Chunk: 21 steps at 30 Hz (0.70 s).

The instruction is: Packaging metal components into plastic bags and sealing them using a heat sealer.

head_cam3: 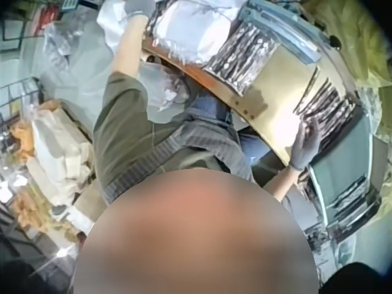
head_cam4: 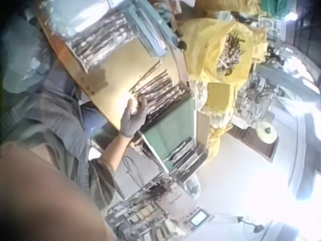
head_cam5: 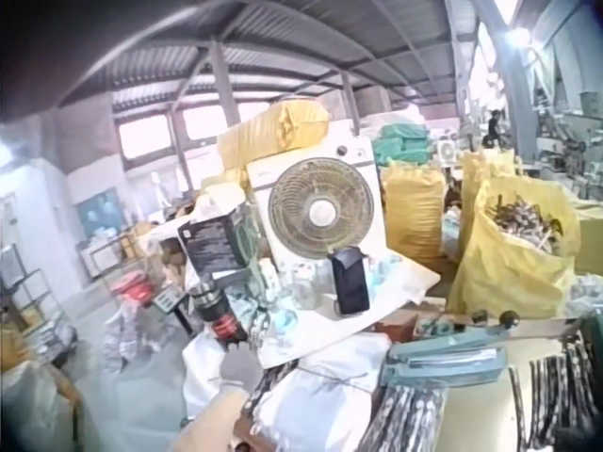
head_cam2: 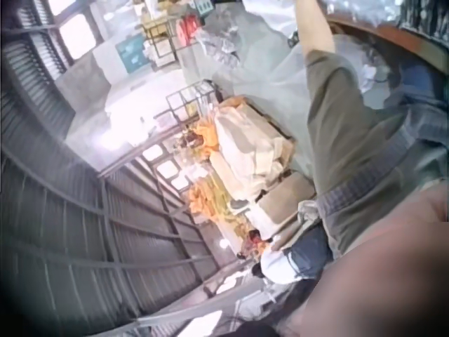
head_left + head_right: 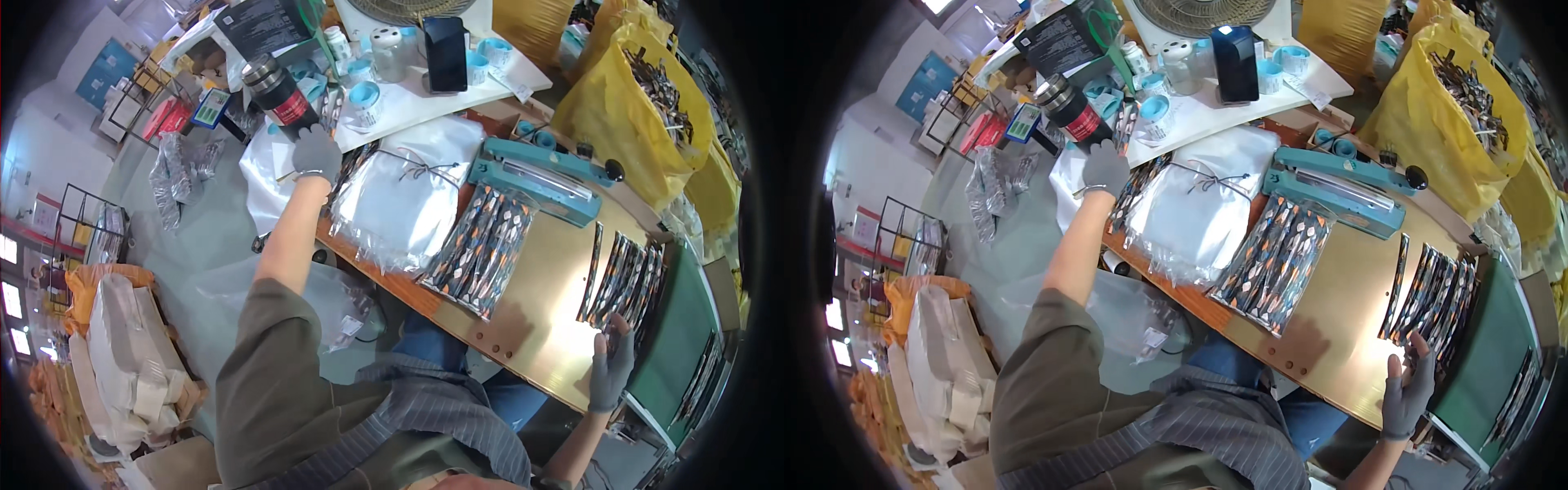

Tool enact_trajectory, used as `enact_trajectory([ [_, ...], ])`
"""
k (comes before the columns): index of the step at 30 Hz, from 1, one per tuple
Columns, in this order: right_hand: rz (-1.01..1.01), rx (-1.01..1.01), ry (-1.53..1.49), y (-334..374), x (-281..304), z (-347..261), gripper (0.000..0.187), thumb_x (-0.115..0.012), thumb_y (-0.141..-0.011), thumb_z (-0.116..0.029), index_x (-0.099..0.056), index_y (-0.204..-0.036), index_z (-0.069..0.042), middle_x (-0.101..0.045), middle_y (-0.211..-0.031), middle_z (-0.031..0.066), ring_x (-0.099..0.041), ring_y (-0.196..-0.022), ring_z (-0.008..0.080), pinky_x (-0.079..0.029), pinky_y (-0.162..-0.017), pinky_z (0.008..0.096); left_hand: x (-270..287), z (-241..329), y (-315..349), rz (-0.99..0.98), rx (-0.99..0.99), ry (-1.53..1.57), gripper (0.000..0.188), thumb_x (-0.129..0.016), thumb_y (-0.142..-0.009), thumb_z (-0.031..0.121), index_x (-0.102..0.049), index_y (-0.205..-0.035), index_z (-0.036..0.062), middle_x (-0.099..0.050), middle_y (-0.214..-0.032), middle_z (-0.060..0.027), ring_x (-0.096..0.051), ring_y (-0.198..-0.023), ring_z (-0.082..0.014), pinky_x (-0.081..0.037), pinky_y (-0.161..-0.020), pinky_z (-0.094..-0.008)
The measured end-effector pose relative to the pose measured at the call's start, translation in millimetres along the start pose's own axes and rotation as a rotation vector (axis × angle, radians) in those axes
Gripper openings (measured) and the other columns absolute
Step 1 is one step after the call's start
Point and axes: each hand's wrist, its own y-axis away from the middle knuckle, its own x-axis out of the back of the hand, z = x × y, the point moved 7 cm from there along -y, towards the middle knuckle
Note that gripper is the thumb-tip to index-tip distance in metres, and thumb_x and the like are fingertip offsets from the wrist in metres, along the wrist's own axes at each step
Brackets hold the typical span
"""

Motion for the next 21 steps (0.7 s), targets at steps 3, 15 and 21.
enact_trajectory([
  [3,0.090,-0.065,-0.120,0.8,16.2,22.6,0.044,-0.060,-0.085,-0.012,-0.048,-0.125,0.003,-0.053,-0.120,0.0123,-0.052,-0.107,0.0180,-0.041,-0.091,0.0288,12.5,31.3,-11.6,0.122,-0.302,-0.042,0.024,-0.054,-0.081,0.024,-0.056,-0.094,0.0040,-0.055,-0.091,-0.0161,-0.055,-0.084,-0.0324,-0.043,-0.076,-0.0447],
  [15,0.217,-0.638,0.572,-122.4,12.2,242.3,0.101,-0.030,-0.078,-0.077,-0.026,-0.137,0.005,-0.052,-0.112,0.0380,-0.053,-0.104,0.0492,-0.042,-0.091,0.0468,-46.4,362.8,267.6,-0.730,-0.622,1.012,0.040,-0.060,-0.088,0.027,-0.053,-0.117,-0.0004,-0.059,-0.089,-0.0106,-0.058,-0.083,-0.0184,-0.046,-0.077,-0.0304],
  [21,0.289,-0.758,0.160,-122.5,13.6,237.5,0.094,-0.053,-0.069,-0.075,-0.058,-0.105,0.012,-0.059,-0.102,0.0323,-0.058,-0.100,0.0423,-0.044,-0.086,0.0431,-71.0,478.1,271.7,-1.597,0.241,1.466,0.073,-0.061,-0.078,0.058,-0.055,-0.109,-0.0080,-0.064,-0.093,-0.0187,-0.061,-0.089,-0.0320,-0.047,-0.079,-0.0381],
])
